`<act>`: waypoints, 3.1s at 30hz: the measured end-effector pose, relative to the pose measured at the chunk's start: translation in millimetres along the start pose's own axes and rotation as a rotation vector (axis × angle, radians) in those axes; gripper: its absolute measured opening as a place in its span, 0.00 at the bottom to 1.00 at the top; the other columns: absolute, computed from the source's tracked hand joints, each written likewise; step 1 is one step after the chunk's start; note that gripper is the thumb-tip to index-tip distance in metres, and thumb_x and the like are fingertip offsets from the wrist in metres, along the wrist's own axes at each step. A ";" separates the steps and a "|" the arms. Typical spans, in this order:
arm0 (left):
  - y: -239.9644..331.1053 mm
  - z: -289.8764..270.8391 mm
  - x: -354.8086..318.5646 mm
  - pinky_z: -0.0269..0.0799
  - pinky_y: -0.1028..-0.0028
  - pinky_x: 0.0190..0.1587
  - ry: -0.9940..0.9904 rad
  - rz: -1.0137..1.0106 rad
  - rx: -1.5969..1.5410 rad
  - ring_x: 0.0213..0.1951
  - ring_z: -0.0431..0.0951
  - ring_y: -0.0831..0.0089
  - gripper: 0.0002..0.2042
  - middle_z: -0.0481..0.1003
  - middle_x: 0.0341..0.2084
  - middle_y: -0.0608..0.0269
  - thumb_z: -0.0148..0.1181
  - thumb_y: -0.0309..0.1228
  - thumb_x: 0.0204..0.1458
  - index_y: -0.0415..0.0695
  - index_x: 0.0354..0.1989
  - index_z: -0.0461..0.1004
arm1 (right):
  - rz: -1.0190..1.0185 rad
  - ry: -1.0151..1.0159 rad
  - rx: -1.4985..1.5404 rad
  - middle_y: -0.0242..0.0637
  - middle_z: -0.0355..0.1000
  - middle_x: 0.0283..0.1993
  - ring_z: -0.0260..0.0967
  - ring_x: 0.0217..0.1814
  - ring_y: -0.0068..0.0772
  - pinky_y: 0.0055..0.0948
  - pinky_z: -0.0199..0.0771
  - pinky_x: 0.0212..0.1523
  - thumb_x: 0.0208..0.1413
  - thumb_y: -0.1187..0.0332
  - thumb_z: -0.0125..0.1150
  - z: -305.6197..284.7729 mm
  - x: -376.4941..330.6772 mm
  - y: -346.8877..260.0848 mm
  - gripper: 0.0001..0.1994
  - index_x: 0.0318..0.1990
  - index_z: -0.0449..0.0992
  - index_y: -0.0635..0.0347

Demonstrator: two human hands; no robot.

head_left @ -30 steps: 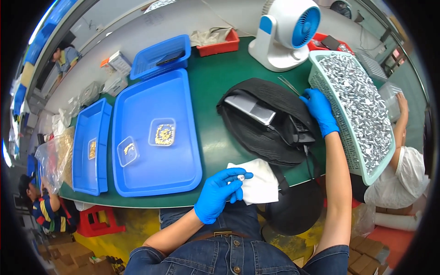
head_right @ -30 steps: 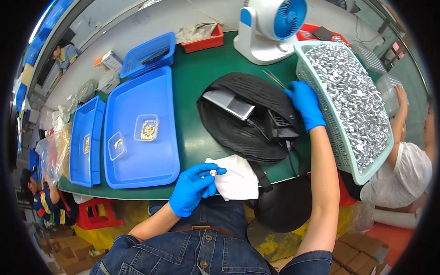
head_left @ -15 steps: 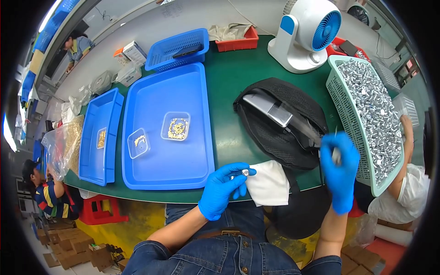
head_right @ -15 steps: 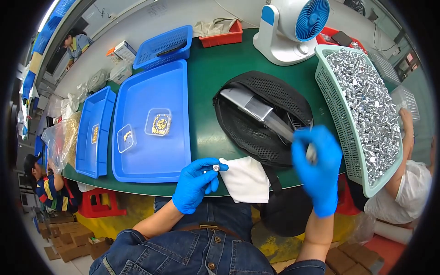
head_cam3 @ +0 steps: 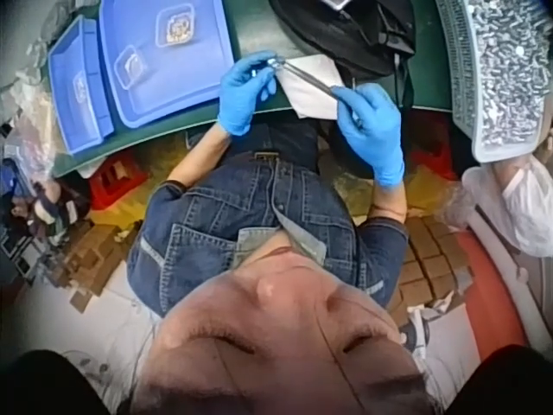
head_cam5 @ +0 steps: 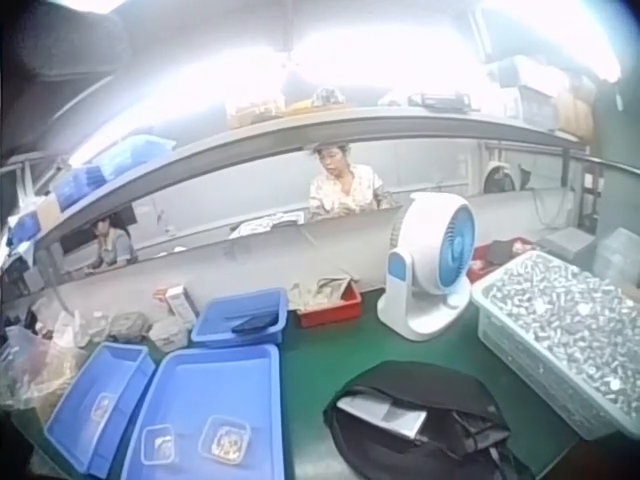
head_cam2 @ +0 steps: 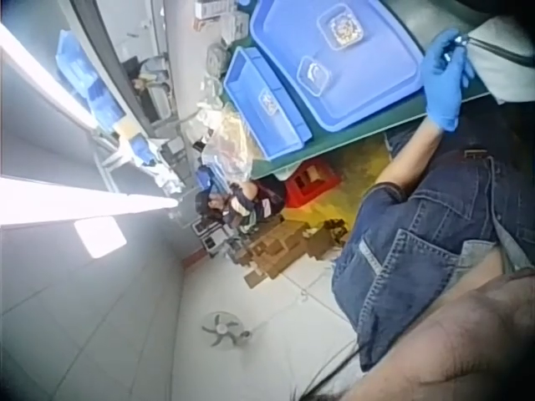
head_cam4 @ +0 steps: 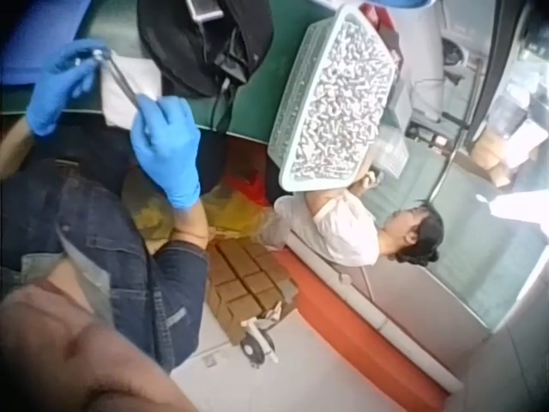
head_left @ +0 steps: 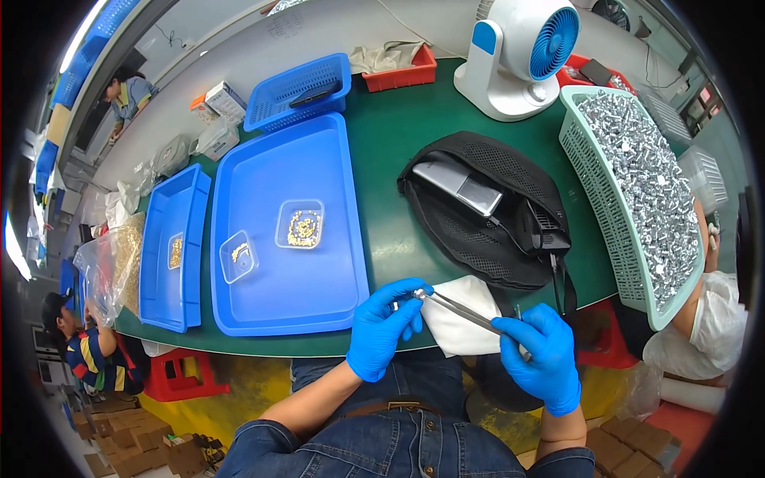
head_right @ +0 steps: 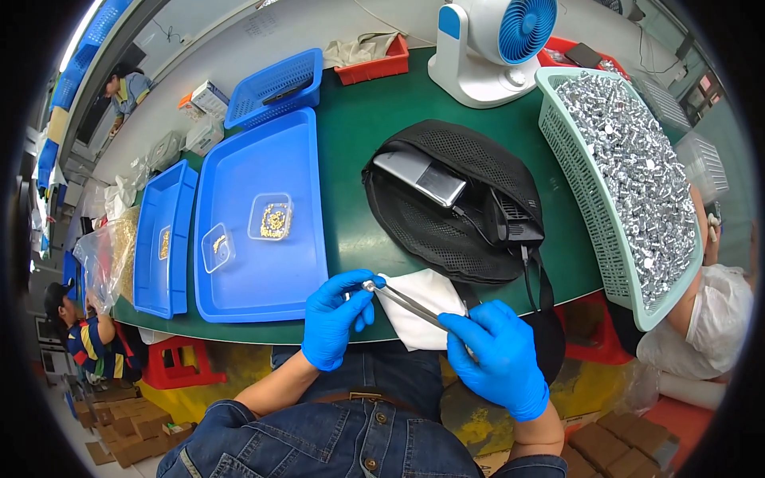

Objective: Inspecting and sorting small metal components at a manual workstation by picking them from a blue tray, examining them, and placing them into sorting containers.

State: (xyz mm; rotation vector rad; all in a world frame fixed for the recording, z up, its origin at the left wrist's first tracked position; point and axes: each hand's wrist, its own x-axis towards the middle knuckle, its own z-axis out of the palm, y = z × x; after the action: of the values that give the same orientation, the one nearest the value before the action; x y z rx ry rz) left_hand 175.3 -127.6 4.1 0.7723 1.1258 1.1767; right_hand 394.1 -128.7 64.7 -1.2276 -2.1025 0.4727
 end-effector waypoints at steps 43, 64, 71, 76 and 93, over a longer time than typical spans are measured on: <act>-9.4 -8.6 -0.6 0.61 0.86 0.20 -0.017 0.111 0.291 0.21 0.70 0.83 0.12 0.75 0.32 0.61 0.53 0.18 0.51 0.39 0.44 0.73 | -0.178 -0.205 -0.265 0.34 0.62 0.26 0.62 0.26 0.31 0.26 0.63 0.18 0.39 0.71 0.62 -4.3 18.7 -19.5 0.14 0.38 0.75 0.60; -12.1 -4.8 5.0 0.62 0.85 0.21 -0.003 0.348 0.545 0.21 0.70 0.84 0.11 0.73 0.31 0.64 0.54 0.17 0.50 0.40 0.42 0.75 | -0.126 -0.223 -0.224 0.34 0.63 0.26 0.62 0.25 0.33 0.28 0.63 0.21 0.42 0.72 0.62 4.0 13.9 -8.9 0.12 0.37 0.75 0.58; 4.1 -11.4 13.7 0.59 0.86 0.19 0.002 0.197 0.457 0.20 0.68 0.85 0.12 0.72 0.29 0.67 0.55 0.19 0.50 0.41 0.43 0.75 | -0.081 -0.158 -0.241 0.34 0.62 0.25 0.62 0.25 0.34 0.28 0.63 0.21 0.40 0.73 0.63 6.1 6.9 -5.9 0.12 0.37 0.76 0.58; 28.1 -30.8 32.8 0.54 0.87 0.18 0.015 0.037 0.244 0.19 0.64 0.87 0.11 0.72 0.26 0.69 0.56 0.20 0.49 0.42 0.43 0.74 | -0.026 -0.109 -0.148 0.35 0.62 0.24 0.62 0.25 0.35 0.29 0.64 0.21 0.40 0.74 0.63 6.1 -0.5 3.5 0.12 0.37 0.76 0.57; 47.4 -16.9 85.9 0.69 0.69 0.29 -0.034 0.721 1.206 0.26 0.74 0.62 0.11 0.74 0.26 0.54 0.55 0.29 0.51 0.40 0.42 0.72 | 0.067 -0.111 -0.082 0.36 0.62 0.22 0.62 0.24 0.34 0.29 0.65 0.23 0.41 0.75 0.61 19.0 -28.7 15.4 0.10 0.35 0.76 0.57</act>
State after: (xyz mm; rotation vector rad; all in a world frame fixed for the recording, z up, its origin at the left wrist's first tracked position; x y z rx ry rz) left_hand 144.4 -34.3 19.9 2.2461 1.5631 0.9318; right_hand 400.8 -145.7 31.8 -1.3506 -2.1987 0.4991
